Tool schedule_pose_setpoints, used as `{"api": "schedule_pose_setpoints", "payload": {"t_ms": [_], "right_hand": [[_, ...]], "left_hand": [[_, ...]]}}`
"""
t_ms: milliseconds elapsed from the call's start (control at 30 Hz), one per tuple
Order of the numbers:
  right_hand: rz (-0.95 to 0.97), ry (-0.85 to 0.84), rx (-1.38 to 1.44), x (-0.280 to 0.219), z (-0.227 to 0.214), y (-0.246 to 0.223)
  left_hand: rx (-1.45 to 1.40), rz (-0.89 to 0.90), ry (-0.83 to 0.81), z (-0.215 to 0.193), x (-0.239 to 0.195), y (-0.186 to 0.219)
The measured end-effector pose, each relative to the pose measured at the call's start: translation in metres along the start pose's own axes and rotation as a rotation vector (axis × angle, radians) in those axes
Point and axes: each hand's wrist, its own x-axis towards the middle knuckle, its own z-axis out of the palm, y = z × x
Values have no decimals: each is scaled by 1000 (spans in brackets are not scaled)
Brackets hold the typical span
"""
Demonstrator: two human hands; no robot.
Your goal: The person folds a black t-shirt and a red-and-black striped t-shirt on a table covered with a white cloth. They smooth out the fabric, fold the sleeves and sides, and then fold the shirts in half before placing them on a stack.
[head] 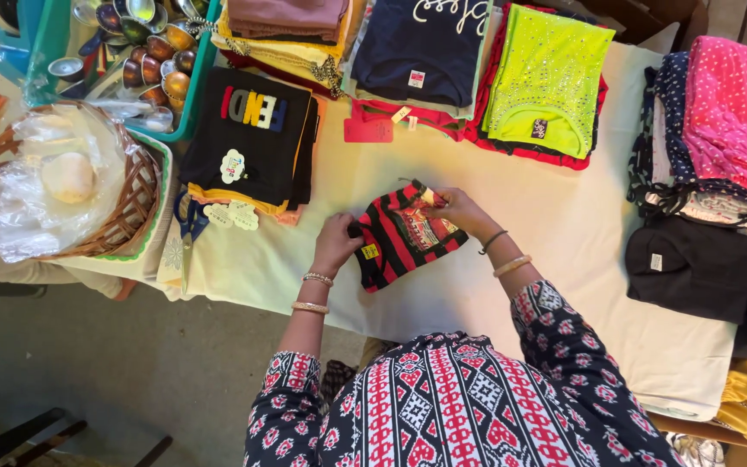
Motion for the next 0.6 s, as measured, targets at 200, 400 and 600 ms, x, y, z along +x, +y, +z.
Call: {"api": "schedule_pose_setpoints", "payload": {"t_ms": [200,400,600], "right_hand": [[-289,46,-355,-54,-41,-53],[-505,111,-822,-122,-54,-61],[-205,184,-1058,-155,-38,82]], "left_hand": [[-153,236,133,-38,10,53],[279,910,185,-34,-7,78],[107,564,28,36,-60,21]]}}
